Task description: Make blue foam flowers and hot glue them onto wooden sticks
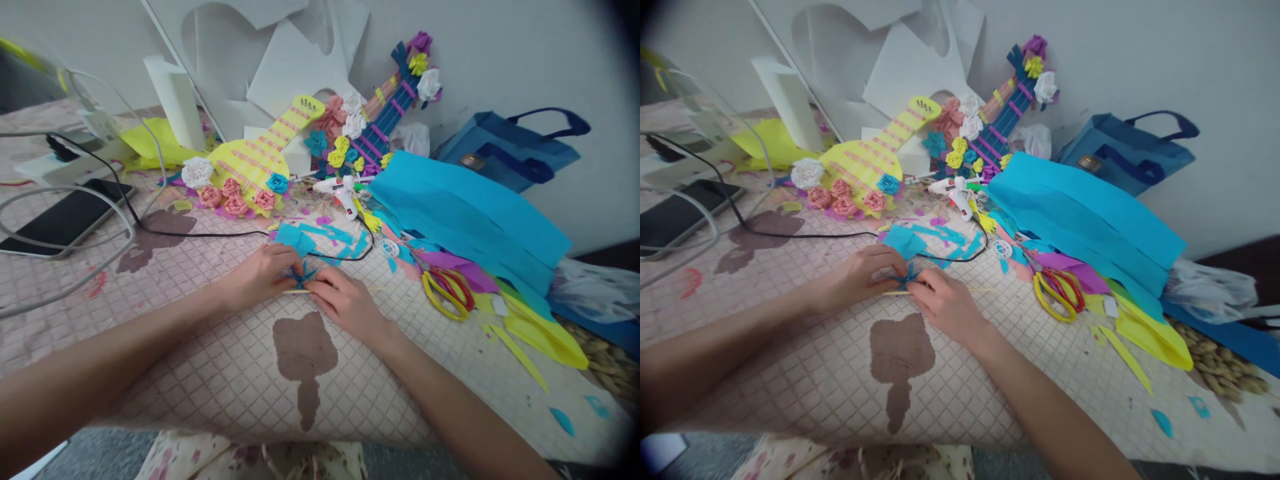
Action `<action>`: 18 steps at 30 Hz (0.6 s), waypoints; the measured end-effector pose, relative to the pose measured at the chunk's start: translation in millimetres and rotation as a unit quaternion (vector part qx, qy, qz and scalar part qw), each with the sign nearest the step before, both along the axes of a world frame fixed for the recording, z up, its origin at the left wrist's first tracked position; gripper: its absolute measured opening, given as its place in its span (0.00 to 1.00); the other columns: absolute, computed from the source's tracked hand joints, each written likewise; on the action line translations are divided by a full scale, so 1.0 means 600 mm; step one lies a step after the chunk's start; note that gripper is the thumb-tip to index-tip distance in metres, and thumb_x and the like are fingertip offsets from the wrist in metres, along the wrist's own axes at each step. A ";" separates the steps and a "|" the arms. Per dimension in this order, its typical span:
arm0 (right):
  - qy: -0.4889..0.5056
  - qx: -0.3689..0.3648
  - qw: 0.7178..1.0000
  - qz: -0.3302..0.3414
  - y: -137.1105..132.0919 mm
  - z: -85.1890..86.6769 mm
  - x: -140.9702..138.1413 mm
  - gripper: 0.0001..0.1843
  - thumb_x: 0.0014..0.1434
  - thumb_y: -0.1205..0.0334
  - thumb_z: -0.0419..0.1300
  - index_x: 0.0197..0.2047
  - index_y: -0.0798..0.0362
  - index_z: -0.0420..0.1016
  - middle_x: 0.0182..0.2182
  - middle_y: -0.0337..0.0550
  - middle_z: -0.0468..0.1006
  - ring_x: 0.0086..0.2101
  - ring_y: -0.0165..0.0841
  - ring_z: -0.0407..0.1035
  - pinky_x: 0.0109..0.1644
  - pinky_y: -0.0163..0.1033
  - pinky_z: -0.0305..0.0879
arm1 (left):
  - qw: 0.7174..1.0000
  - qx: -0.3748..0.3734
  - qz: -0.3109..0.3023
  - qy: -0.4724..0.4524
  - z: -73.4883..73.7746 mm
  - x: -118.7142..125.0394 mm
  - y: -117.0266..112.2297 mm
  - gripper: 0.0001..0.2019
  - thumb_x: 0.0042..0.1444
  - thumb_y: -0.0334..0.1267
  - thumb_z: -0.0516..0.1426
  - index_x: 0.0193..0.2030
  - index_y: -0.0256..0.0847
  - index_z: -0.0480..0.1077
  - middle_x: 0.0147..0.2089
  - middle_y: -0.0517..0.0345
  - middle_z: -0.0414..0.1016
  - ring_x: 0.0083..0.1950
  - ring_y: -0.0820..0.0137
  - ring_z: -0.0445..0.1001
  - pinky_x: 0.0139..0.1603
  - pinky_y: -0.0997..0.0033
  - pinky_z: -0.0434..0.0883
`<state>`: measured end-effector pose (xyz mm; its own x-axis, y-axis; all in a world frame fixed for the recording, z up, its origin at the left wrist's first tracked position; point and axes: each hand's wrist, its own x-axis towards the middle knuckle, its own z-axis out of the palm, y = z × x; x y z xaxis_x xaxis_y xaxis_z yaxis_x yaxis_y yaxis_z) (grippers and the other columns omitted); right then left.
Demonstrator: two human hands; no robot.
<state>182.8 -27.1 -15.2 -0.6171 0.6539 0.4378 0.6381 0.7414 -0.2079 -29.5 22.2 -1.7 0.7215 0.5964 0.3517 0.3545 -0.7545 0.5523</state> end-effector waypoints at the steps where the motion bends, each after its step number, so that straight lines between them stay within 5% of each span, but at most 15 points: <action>1: 0.002 -0.001 1.000 -0.001 0.000 0.000 0.000 0.12 0.65 0.65 0.50 0.45 0.54 0.73 0.38 0.46 0.74 0.38 0.33 0.69 0.40 0.37 0.69 | 1.000 -0.001 0.001 0.000 -0.001 0.000 0.000 0.03 0.59 0.31 0.54 0.36 0.38 0.68 0.36 0.57 0.72 0.41 0.70 0.69 0.44 0.69 0.66; 18: -0.007 0.007 1.000 -0.003 0.004 -0.008 0.002 0.09 0.65 0.66 0.51 0.41 0.54 0.72 0.39 0.46 0.74 0.40 0.33 0.70 0.42 0.37 0.69 | 0.999 -0.031 -0.031 0.001 -0.007 0.001 0.006 0.09 0.59 0.26 0.48 0.32 0.36 0.68 0.37 0.55 0.70 0.39 0.73 0.70 0.40 0.73 0.67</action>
